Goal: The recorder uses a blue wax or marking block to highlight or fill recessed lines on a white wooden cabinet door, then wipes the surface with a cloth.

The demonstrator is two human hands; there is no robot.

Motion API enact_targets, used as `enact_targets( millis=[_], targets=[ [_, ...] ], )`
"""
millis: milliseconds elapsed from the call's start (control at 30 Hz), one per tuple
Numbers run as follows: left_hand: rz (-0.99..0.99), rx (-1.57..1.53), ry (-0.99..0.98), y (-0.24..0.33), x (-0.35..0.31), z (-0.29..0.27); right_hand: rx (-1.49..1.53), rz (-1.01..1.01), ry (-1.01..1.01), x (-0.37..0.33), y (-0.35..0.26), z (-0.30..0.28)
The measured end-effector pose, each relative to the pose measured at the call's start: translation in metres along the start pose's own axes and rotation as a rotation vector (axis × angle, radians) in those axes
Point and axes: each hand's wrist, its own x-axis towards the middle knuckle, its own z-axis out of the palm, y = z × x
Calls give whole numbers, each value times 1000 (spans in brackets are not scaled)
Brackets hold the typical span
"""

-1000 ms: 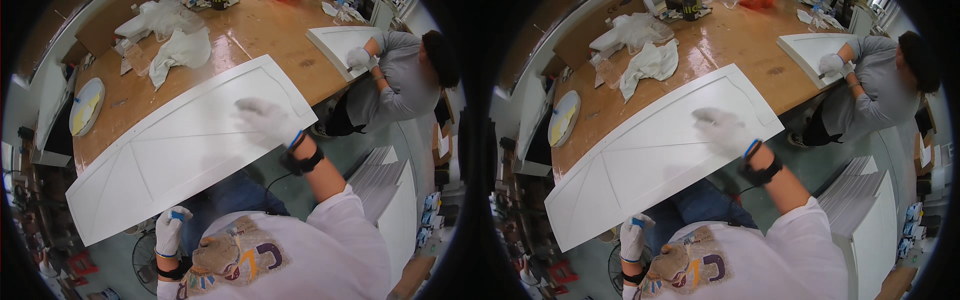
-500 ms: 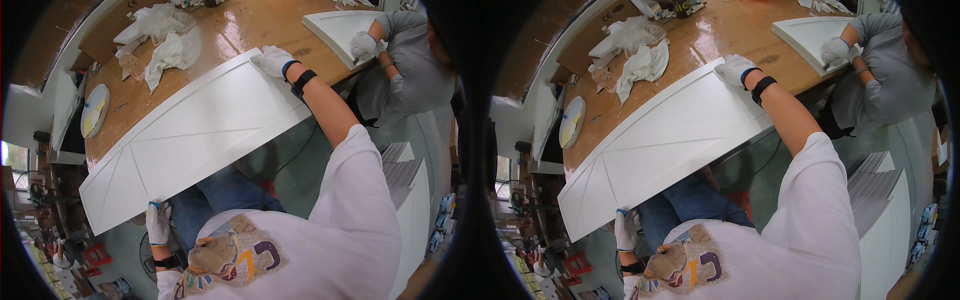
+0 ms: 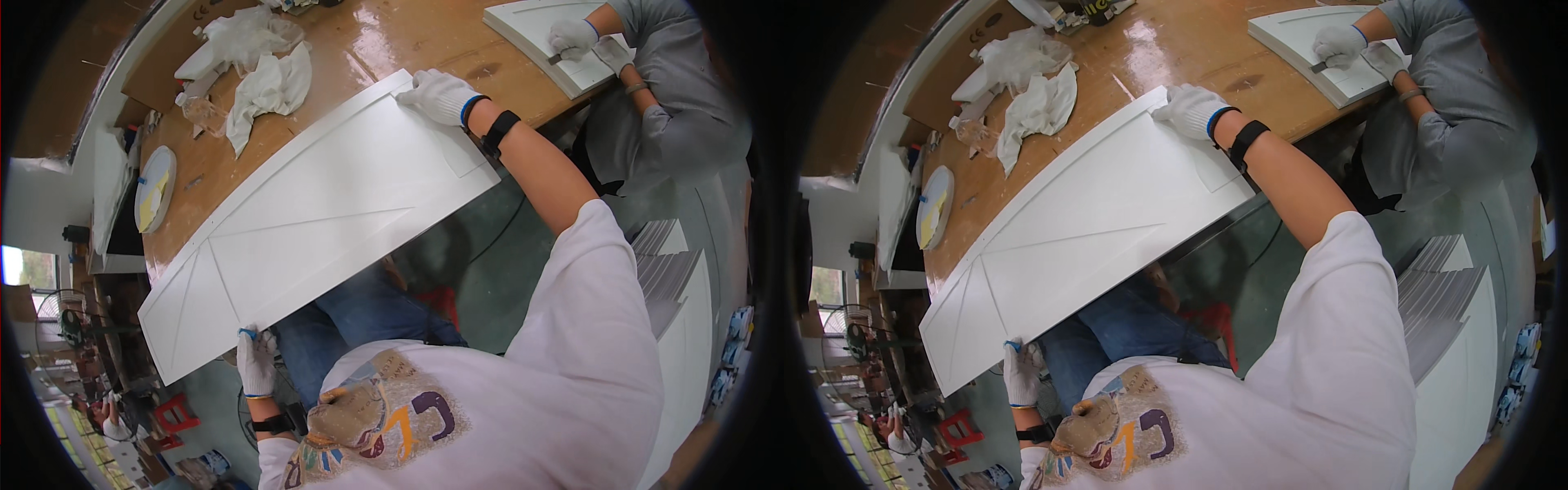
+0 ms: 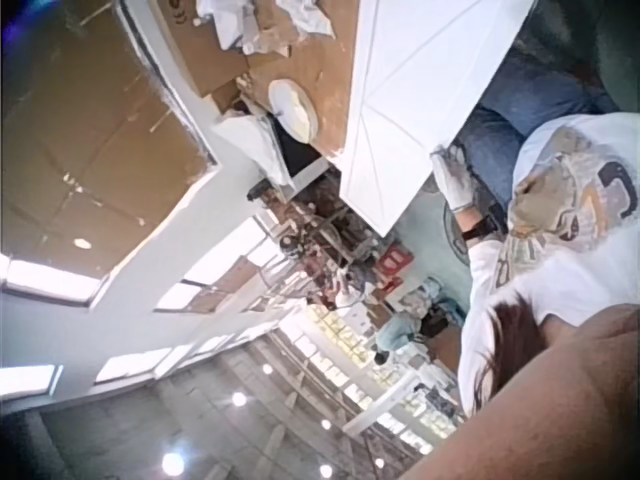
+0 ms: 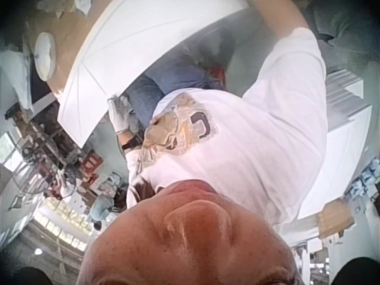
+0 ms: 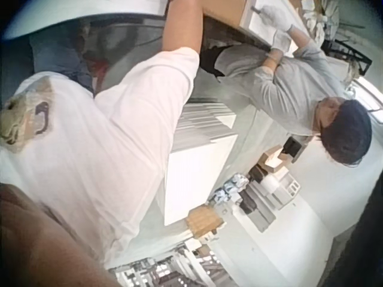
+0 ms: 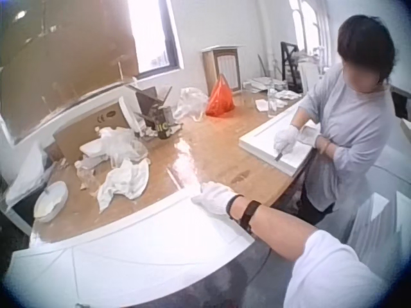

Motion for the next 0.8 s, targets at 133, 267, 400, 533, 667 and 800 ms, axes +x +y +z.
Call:
enact_targets(
  millis=[133, 267, 400, 533, 667, 800],
  targets=[
    [-1, 7, -23, 0, 1, 1, 33, -68, 49, -11, 14, 12],
    [5, 3, -5, 1, -1, 0, 109, -20, 6, -42, -2, -11],
    [9, 0, -3, 1, -2, 3, 204, 165, -20, -56, -3, -3],
    [2, 5, -10, 2, -4, 5, 220, 223, 26, -83, -6, -4],
    [1, -8, 4, -1, -8, 2, 102, 42, 48, -109, -18, -12],
    [0, -10, -9, -2, -9, 1, -43, -60, 104, -124, -11, 9]
  ],
)
